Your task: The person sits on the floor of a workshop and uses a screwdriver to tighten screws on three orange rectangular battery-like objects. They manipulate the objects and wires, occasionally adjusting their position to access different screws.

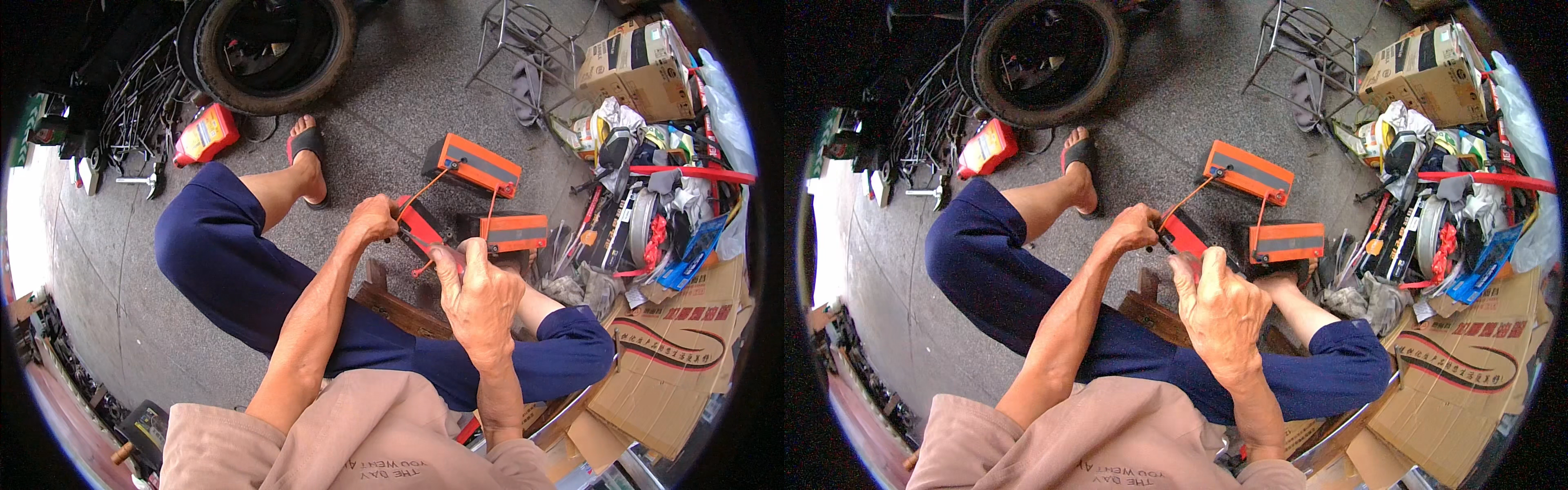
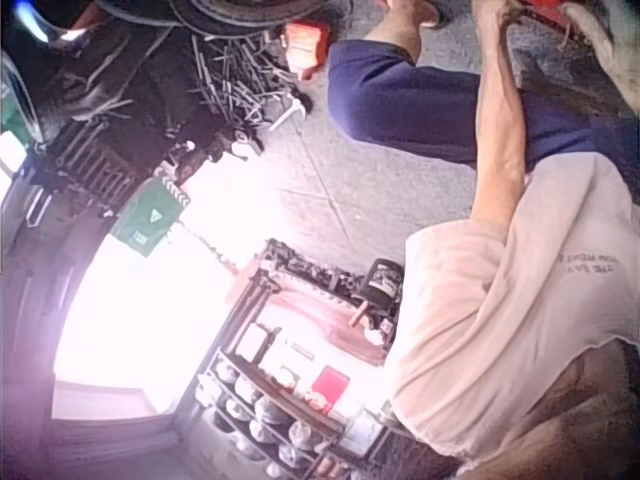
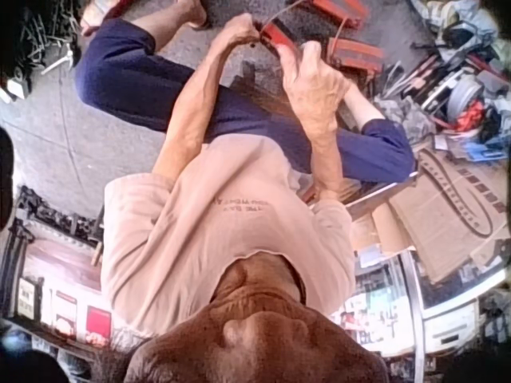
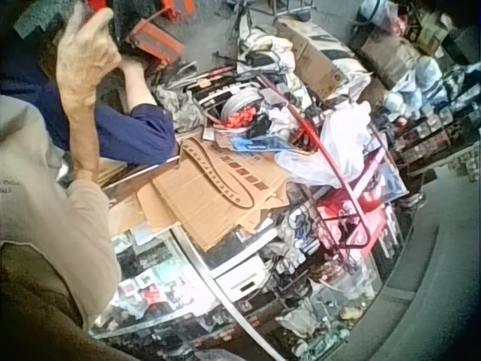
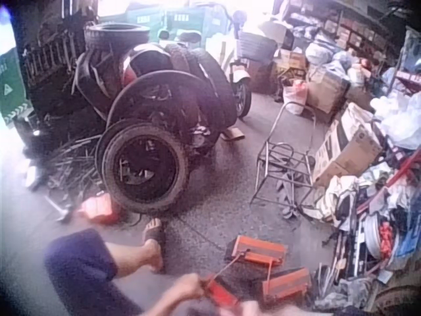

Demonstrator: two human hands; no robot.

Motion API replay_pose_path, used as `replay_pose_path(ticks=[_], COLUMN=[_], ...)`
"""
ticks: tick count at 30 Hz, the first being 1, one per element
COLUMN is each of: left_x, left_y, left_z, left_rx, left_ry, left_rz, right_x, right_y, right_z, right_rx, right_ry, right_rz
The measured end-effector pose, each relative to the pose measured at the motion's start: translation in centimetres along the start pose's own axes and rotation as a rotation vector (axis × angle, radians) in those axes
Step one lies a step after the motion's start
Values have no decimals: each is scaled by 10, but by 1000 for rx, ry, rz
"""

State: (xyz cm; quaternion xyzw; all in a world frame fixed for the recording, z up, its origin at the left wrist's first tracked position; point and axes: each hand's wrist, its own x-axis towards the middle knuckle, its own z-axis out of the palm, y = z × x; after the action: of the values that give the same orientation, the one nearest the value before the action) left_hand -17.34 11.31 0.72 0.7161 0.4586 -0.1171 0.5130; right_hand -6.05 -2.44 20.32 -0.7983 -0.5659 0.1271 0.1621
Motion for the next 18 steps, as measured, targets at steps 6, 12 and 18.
replay_pose_path(ticks=[6,12,18], left_x=[0,-4,-4], left_y=[1,6,5], left_z=[-1,-6,-3], left_rx=[-12,10,20], left_ry=[27,13,61], left_rz=[-18,-40,-25], right_x=[9,-3,7], right_y=[7,1,4], right_z=[9,-1,2], right_rx=[66,21,87], right_ry=[238,-115,170], right_rz=[-187,113,-147])
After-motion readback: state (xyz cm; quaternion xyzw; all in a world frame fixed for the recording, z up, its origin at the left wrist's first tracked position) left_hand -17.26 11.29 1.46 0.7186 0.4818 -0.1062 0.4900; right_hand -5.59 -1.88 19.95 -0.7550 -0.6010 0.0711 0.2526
